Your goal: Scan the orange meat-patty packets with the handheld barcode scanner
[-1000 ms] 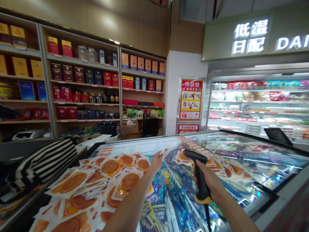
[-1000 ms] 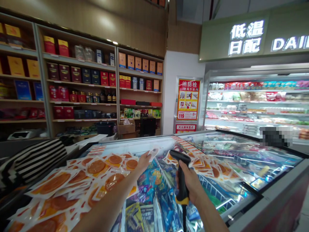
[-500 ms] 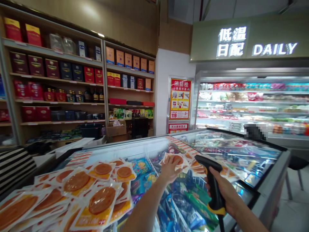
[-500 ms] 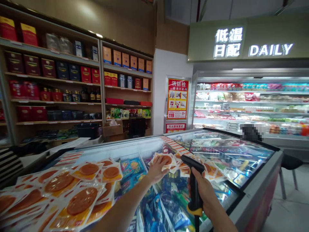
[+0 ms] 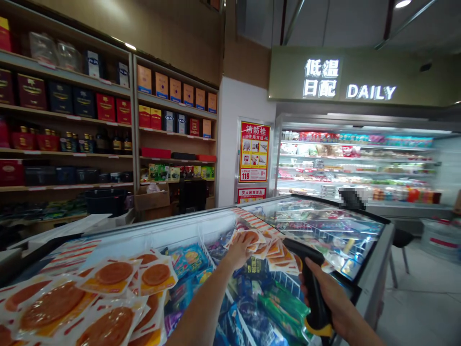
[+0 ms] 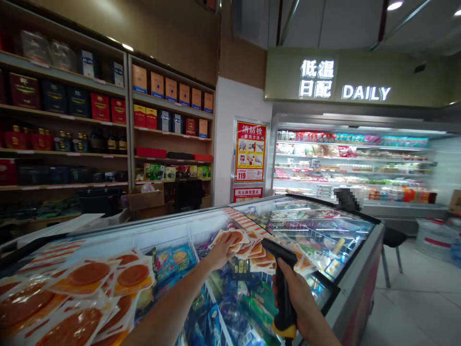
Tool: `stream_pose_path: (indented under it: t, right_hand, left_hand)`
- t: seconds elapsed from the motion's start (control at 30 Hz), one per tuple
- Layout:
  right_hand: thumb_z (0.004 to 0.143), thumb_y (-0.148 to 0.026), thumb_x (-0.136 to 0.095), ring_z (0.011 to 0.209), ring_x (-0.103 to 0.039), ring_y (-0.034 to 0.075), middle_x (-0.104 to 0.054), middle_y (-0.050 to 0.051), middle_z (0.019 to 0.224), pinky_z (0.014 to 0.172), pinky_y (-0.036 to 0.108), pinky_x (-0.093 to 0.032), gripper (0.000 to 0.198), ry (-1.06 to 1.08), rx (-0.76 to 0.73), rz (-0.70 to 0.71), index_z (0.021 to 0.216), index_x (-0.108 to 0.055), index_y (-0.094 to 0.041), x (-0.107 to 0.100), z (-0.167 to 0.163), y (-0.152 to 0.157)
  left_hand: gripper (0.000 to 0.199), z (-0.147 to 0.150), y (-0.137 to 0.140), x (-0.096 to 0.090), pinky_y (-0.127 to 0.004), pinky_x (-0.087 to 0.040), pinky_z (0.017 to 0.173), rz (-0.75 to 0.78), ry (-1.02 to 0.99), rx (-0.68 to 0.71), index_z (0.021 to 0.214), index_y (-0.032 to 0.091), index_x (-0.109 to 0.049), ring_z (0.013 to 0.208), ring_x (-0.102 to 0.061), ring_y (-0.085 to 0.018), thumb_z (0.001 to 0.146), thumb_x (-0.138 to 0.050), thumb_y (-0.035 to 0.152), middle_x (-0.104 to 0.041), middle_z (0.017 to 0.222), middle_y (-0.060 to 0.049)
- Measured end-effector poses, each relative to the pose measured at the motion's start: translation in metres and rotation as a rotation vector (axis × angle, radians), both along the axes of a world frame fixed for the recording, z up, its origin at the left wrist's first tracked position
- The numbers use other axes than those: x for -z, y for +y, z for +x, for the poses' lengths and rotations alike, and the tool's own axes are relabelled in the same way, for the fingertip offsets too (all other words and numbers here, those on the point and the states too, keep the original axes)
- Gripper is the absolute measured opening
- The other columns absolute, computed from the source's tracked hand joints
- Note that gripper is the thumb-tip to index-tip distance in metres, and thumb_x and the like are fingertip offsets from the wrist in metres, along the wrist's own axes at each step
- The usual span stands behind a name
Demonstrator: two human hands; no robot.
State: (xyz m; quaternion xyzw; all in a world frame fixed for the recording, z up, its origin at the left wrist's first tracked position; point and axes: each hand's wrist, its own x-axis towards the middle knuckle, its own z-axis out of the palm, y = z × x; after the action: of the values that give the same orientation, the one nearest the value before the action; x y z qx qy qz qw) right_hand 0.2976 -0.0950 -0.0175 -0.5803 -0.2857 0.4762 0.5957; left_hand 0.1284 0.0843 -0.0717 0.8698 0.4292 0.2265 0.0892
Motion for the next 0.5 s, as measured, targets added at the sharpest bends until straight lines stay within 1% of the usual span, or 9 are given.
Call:
stream_pose_path:
  t: [0.1,0.2,0.27,0.33,0.43,0.5]
  right_hand:
    - [0.060,-0.050,-0.053,0.033,-0.045,0.009,-0.052,-0.001,0.042,0.034,0.022,-0.038,0.035,-0.012,-0.039,-0.008,0.061,-0.050,-0.015,0.000,-0.009,-0.001]
    - [0.060,-0.049,-0.054,0.033,-0.044,0.008,-0.050,-0.002,0.042,0.033,0.021,-0.038,0.034,0.017,-0.118,0.013,0.061,-0.049,-0.015,0.004,-0.025,-0.001]
    - [0.060,-0.048,-0.055,0.036,-0.046,0.009,-0.051,-0.003,0.045,0.033,0.021,-0.038,0.032,0.044,-0.155,0.037,0.066,-0.050,-0.016,0.007,-0.037,-0.001]
    - [0.060,-0.048,-0.055,0.037,-0.047,0.009,-0.051,-0.004,0.047,0.033,0.021,-0.038,0.032,0.055,-0.195,0.050,0.069,-0.049,-0.017,0.011,-0.050,-0.002]
    - [0.061,-0.050,-0.053,0.035,-0.045,0.009,-0.050,-0.003,0.044,0.033,0.022,-0.039,0.035,0.040,-0.290,0.036,0.065,-0.049,-0.016,0.015,-0.069,-0.005]
    - [0.061,-0.050,-0.053,0.035,-0.045,0.008,-0.051,-0.002,0.044,0.033,0.021,-0.039,0.035,0.035,-0.327,0.037,0.063,-0.049,-0.016,0.015,-0.081,-0.007]
  left_hand:
    - [0.075,-0.011,-0.012,-0.003,-0.047,-0.017,0.094,0.011,0.006,-0.047,0.127,0.025,-0.016,0.123,-0.006,-0.027,0.063,-0.053,0.035,-0.008,0.137,-0.006]
    - [0.079,-0.036,-0.029,-0.009,-0.047,-0.011,0.095,0.020,0.021,-0.111,0.127,0.028,-0.012,0.123,-0.004,-0.025,0.061,-0.054,0.041,-0.006,0.137,-0.004]
    - [0.077,-0.060,-0.042,-0.013,-0.046,-0.009,0.096,0.015,0.035,-0.175,0.126,0.029,-0.016,0.123,-0.005,-0.024,0.060,-0.055,0.039,-0.009,0.137,-0.003]
    - [0.073,-0.088,-0.055,-0.017,-0.048,-0.007,0.095,-0.001,0.041,-0.271,0.124,0.027,-0.024,0.123,-0.006,-0.026,0.059,-0.056,0.035,-0.012,0.136,-0.006]
    - [0.067,-0.131,-0.073,-0.022,-0.054,-0.003,0.091,-0.037,0.024,-0.446,0.118,0.020,-0.036,0.121,-0.006,-0.033,0.056,-0.059,0.029,-0.019,0.133,-0.014]
    - [0.067,-0.156,-0.085,-0.024,-0.058,-0.002,0.088,-0.075,-0.008,-0.544,0.113,0.016,-0.042,0.119,-0.008,-0.039,0.051,-0.064,0.028,-0.028,0.128,-0.019]
